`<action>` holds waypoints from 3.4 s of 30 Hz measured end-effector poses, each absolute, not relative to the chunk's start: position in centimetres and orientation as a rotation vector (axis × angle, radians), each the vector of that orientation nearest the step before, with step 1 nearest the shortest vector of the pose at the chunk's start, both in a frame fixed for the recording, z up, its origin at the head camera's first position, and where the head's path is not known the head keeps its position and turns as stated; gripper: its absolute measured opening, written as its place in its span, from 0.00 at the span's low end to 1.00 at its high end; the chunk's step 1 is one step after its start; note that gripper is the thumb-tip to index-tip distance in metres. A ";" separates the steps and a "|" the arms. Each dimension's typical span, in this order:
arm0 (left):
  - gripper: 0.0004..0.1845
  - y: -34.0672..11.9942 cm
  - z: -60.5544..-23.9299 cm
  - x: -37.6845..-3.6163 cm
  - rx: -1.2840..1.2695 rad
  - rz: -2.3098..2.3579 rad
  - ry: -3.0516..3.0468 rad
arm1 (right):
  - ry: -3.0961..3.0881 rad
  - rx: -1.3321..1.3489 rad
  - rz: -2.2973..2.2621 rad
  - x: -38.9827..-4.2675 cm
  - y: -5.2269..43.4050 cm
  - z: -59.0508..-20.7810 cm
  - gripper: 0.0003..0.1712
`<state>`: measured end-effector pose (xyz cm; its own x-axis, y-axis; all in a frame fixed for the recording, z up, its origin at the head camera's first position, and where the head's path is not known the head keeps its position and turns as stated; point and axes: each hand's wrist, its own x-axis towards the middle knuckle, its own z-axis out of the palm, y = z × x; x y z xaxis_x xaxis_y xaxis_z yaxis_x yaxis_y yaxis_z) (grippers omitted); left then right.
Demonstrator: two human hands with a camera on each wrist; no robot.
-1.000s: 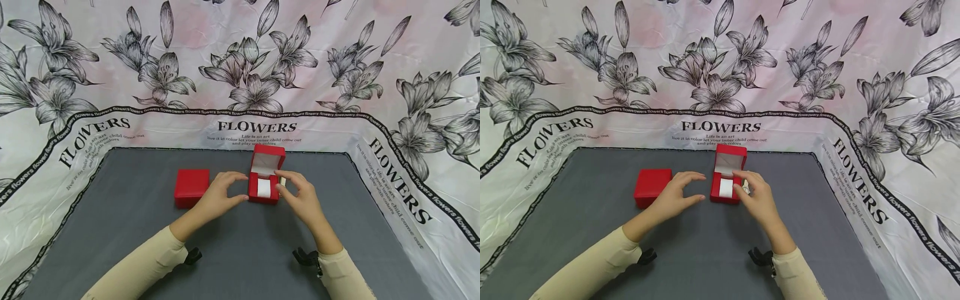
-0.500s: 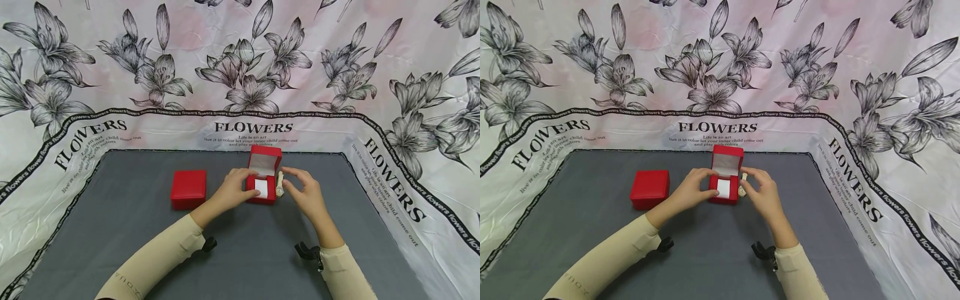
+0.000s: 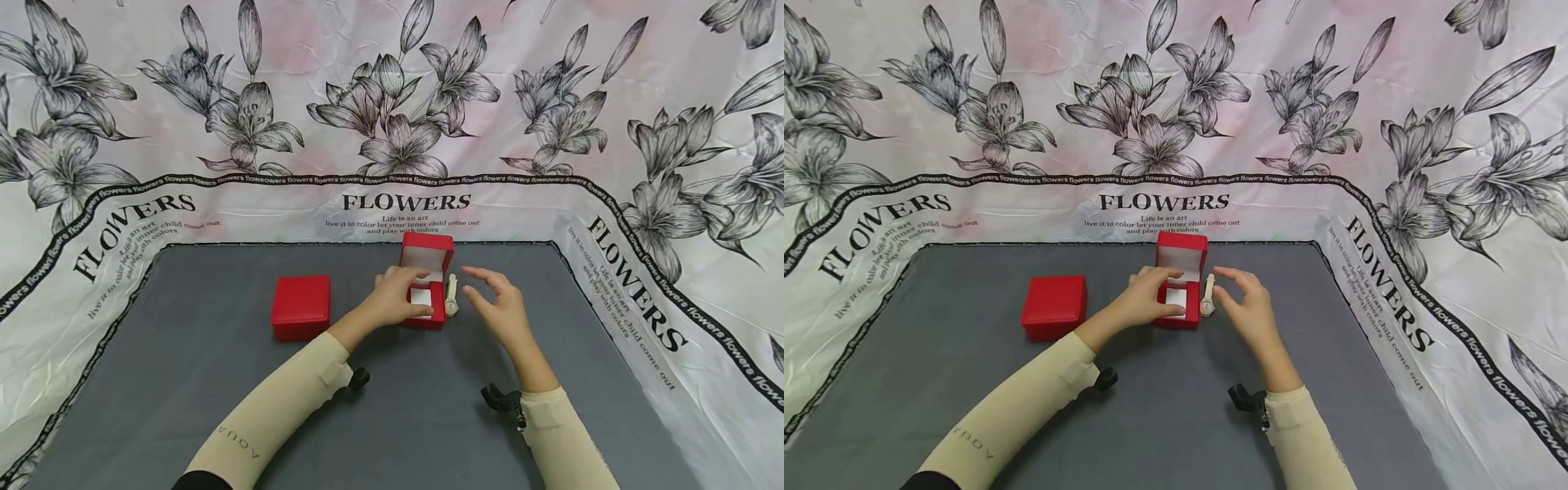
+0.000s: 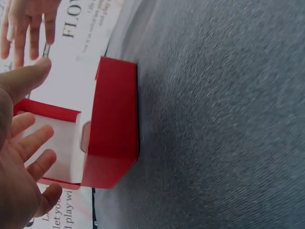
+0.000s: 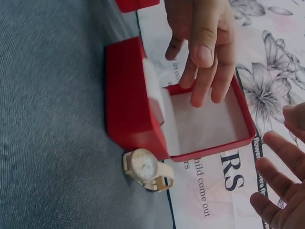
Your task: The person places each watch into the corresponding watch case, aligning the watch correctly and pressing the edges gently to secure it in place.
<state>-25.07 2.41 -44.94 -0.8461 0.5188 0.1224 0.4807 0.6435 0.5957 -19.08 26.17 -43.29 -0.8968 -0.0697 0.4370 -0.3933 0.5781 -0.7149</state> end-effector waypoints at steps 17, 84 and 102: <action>0.42 1.3 -47.5 -27.2 0.828 0.896 2.733 | -2.537 0.300 1.264 -20.2 27.6 -45.0 0.23; 0.36 2.2 -47.1 -27.9 1.021 0.324 2.920 | -2.892 0.113 1.327 -23.4 27.8 -48.3 0.18; 0.34 2.9 -45.9 -27.4 1.040 0.246 2.939 | -2.864 0.083 1.301 -22.3 28.5 -47.7 0.20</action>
<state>-27.41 2.88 -45.93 -0.7786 0.6262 0.0394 0.6240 0.7663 0.1527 -22.33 28.48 -47.74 -0.9986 -0.0502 0.0170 -0.0458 0.6567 -0.7528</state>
